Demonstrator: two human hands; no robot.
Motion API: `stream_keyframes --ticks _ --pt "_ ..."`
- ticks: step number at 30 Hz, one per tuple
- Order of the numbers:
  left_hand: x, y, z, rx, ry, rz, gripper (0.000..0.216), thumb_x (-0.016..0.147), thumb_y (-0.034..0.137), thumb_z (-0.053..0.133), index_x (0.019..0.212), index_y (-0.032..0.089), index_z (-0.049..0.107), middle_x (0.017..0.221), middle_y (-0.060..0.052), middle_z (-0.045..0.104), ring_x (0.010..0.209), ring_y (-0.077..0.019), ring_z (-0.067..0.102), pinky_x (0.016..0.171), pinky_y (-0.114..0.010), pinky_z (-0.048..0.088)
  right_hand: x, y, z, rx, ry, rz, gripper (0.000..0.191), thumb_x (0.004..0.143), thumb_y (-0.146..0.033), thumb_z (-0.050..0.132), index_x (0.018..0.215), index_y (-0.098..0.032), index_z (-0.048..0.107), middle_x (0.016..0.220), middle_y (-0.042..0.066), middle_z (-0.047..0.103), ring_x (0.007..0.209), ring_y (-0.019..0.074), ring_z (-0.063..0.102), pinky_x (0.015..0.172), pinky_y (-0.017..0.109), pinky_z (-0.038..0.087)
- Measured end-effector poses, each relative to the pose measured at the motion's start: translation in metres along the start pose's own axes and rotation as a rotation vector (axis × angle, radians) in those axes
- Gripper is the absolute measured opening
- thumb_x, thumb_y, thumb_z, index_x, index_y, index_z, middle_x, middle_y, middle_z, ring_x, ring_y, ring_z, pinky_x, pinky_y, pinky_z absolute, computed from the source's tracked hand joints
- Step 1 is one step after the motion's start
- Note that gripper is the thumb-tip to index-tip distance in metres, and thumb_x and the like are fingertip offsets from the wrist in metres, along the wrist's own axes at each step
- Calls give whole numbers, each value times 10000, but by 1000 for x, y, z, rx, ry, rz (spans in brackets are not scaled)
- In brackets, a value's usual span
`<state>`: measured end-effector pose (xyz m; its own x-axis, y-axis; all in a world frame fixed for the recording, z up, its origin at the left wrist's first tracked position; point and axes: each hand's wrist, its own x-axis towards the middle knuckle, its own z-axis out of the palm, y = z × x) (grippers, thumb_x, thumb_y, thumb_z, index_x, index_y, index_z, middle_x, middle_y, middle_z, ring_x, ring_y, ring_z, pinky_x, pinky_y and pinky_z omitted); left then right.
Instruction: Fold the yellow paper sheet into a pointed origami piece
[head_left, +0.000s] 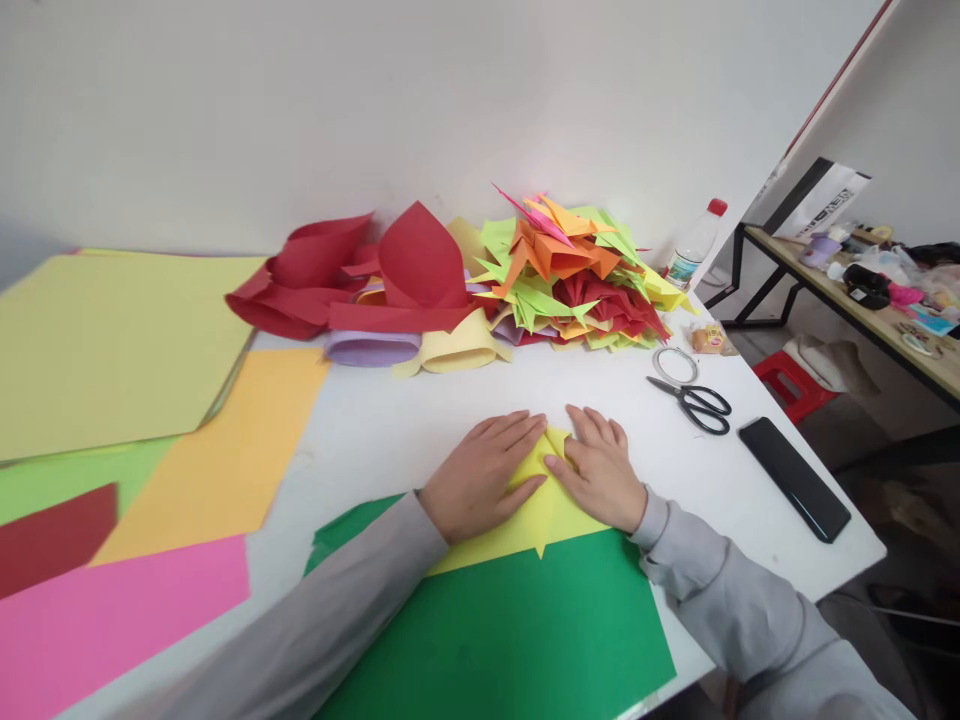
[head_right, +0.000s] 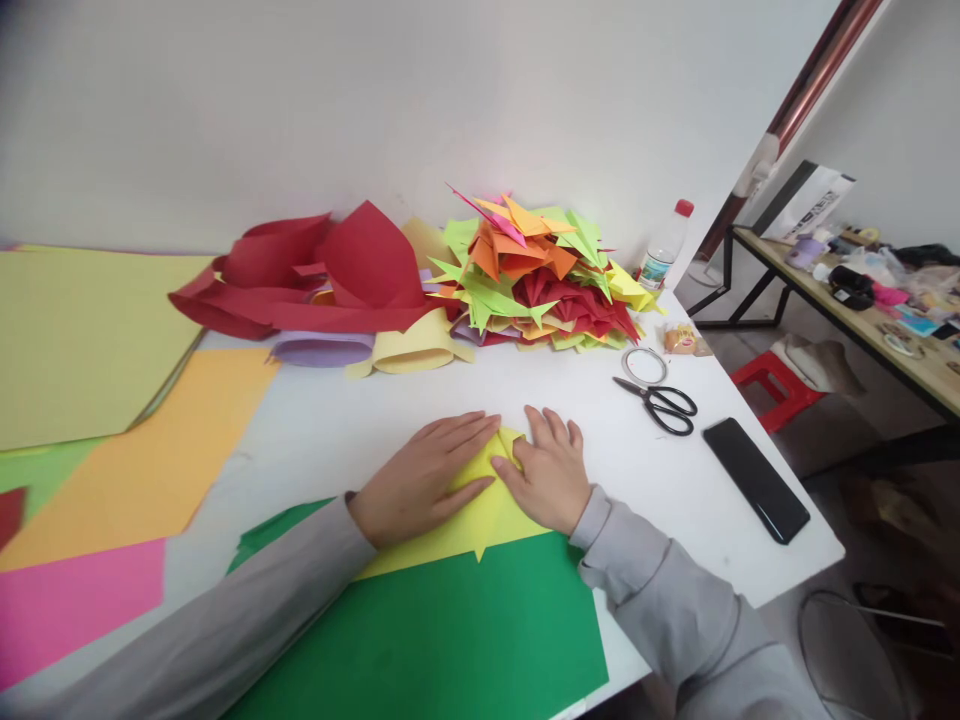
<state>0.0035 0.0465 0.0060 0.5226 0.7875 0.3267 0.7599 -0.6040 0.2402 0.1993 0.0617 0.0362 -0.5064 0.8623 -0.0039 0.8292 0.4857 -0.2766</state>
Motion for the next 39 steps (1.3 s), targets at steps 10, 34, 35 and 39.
stream_keyframes --ticks 10,34,35,39 --pt "-2 1 5 34 76 -75 623 903 437 454 1401 70 385 1370 -223 523 1272 -328 495 1024 -489 437 -4 2 7 -93 17 -78 476 959 -571 394 1091 -201 662 1571 98 285 1421 393 247 1096 628 241" --pt "-4 6 -10 29 19 7 557 891 404 512 1350 93 462 1327 -162 567 1297 -351 425 994 -486 429 -14 9 14 -88 147 -283 408 956 -541 442 974 -194 655 1509 17 415 1416 338 264 1131 654 155" --pt "-4 6 -11 30 16 7 562 891 402 513 1355 90 456 1330 -164 564 1302 -352 419 997 -485 426 -14 9 14 -84 147 -279 411 957 -544 439 972 -193 654 1513 17 410 1421 335 255 1139 651 135" --pt "-5 6 -11 41 10 2 581 886 402 527 1367 86 442 1332 -169 559 1311 -352 409 1003 -479 420 -15 8 12 -74 131 -276 407 953 -539 453 989 -184 650 1528 22 386 1431 325 236 1156 637 98"
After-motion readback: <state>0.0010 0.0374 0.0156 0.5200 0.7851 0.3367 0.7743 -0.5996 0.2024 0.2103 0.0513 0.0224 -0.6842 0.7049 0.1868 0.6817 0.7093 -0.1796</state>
